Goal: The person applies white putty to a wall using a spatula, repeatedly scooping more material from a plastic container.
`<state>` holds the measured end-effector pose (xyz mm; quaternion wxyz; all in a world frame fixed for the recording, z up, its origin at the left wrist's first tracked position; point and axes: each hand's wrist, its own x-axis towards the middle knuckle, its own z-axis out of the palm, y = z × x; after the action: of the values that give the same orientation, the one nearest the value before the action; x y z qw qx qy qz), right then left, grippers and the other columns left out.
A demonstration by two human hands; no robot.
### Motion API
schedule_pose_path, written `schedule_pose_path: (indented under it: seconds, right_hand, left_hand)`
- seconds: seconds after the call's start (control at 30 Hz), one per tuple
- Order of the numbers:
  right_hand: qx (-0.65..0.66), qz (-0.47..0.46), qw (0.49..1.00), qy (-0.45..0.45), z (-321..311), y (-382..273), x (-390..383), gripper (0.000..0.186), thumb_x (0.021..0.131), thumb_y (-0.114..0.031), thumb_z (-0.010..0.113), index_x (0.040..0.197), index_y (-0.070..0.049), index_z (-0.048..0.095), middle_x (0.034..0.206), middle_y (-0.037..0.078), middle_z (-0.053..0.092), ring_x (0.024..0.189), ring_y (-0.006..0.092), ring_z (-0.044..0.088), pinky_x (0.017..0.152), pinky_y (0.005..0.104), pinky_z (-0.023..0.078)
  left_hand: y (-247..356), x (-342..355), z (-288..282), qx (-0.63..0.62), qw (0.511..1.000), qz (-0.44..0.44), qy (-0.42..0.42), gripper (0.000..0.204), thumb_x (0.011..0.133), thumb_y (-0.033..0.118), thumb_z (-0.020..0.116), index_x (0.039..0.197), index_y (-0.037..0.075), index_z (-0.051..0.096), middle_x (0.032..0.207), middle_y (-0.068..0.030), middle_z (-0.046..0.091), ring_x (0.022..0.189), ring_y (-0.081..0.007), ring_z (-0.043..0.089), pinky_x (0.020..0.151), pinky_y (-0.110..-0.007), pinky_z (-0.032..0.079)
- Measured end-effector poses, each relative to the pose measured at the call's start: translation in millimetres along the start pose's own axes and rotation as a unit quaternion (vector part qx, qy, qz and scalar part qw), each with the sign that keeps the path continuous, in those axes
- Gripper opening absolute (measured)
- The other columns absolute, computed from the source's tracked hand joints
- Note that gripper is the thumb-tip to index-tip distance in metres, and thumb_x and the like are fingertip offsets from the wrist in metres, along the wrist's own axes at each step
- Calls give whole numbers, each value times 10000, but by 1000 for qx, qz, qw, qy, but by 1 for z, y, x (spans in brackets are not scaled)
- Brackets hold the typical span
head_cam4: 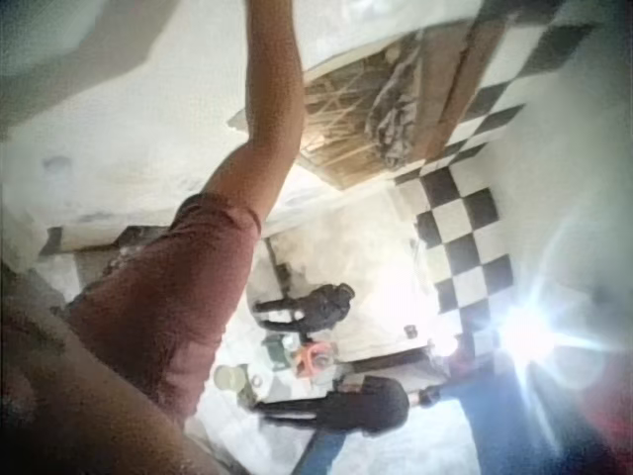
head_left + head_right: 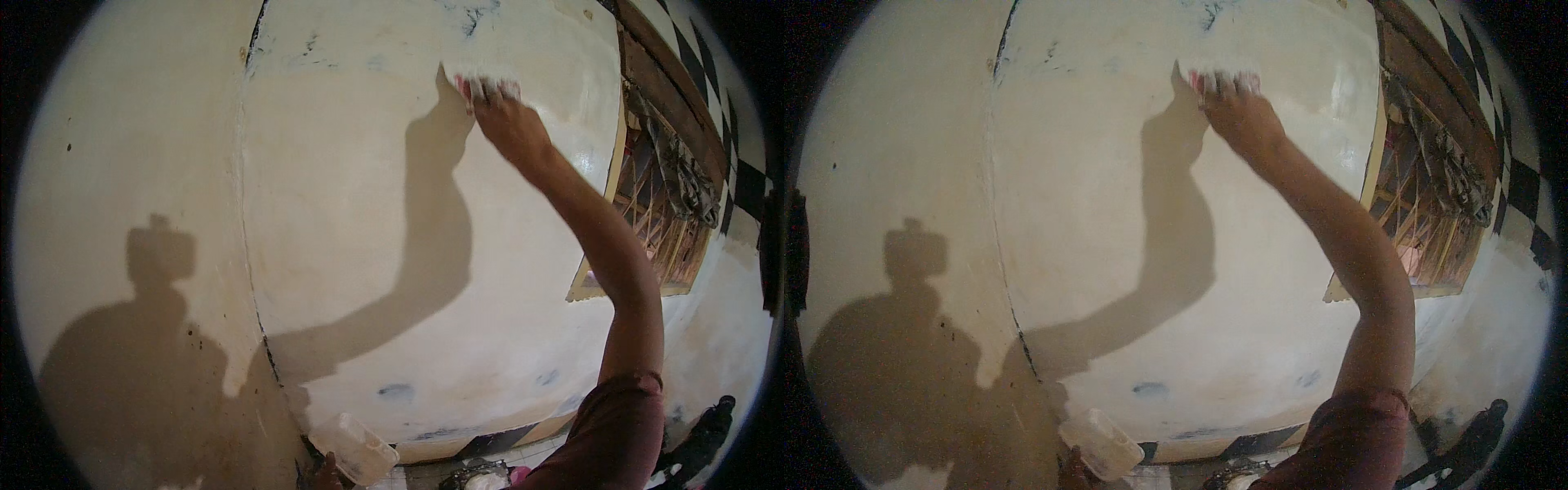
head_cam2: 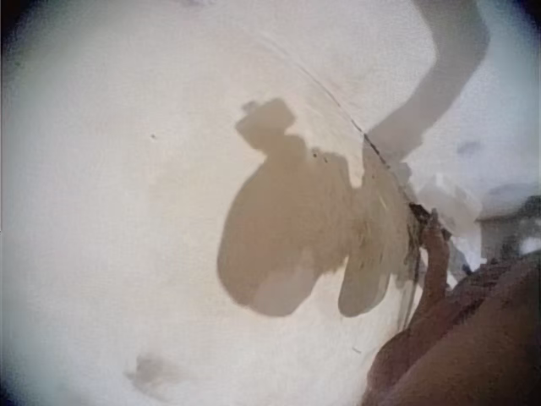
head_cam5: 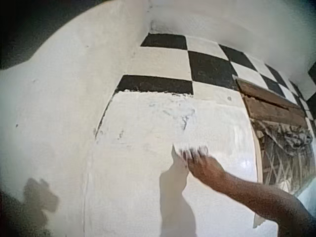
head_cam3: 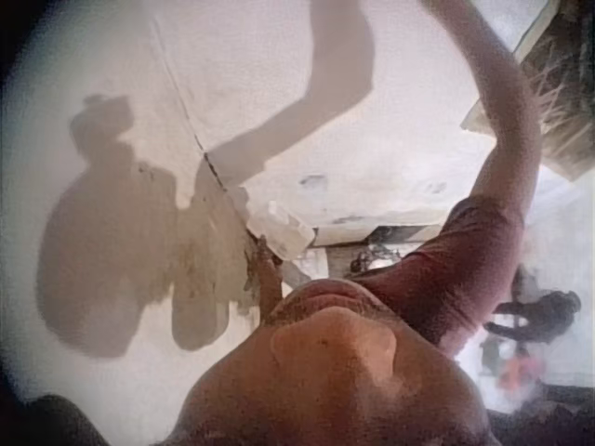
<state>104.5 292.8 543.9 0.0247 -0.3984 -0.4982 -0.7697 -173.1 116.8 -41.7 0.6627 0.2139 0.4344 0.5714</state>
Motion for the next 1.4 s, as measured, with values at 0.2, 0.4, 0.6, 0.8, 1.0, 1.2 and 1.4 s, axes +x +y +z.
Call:
schedule_pose_path:
  seconds: [0.2,0.4,0.6,0.8,1.0,1.2,1.4]
  right_hand:
    - [141,119,974,128,-12,56,12,457,860,-14,466,1311,-77,440,1065,167,636,818,358,658,663,415,569]
    - [127,136,969,163,35,122,114,195,878,-112,462,962,-43,623,857,174,671,799,329,663,673,434,541]
    - [100,102,979,144,75,157,161,198,878,-148,474,871,-82,660,861,155,677,807,331,657,689,446,537]
    - [171,116,976,61,27,71,66,321,795,25,523,1094,-74,590,977,162,666,822,339,662,690,421,561]
    - [87,126,979,136,13,72,67,366,844,-54,509,1208,-67,543,1016,156,657,862,304,665,735,396,560]
    - [144,43,985,80,11,37,-13,426,854,-44,488,1266,-147,519,1034,141,649,912,304,652,775,400,551]
    - [186,165,963,108,-4,92,-5,290,907,-88,455,1172,-118,568,1030,99,661,835,316,662,726,403,570]
  left_hand:
    - [1,0,4,4,1000,1,-9,326,954,259,518,1213,71,579,669,31,378,536,-82,322,469,-252,316]
    - [0,0,7,7,1000,0,-7,324,957,259,514,1215,75,580,656,39,369,521,-75,309,459,-247,307]
    - [-11,-1,10,2,1000,-3,-21,322,960,258,510,1218,79,582,643,46,360,507,-68,297,449,-241,298]
    - [-9,-5,2,6,1000,11,-8,321,963,258,506,1221,83,584,630,53,351,492,-61,285,440,-236,288]
    - [-42,14,-14,35,997,52,-48,319,967,258,501,1223,87,585,617,61,342,478,-54,272,430,-231,279]
    - [-32,5,-18,19,999,27,-7,428,951,240,523,1349,85,481,866,-14,408,716,-132,357,612,-310,337]
    - [22,-27,17,-43,996,-64,36,517,924,249,569,1382,65,415,1226,-122,503,1079,-255,483,893,-430,424]
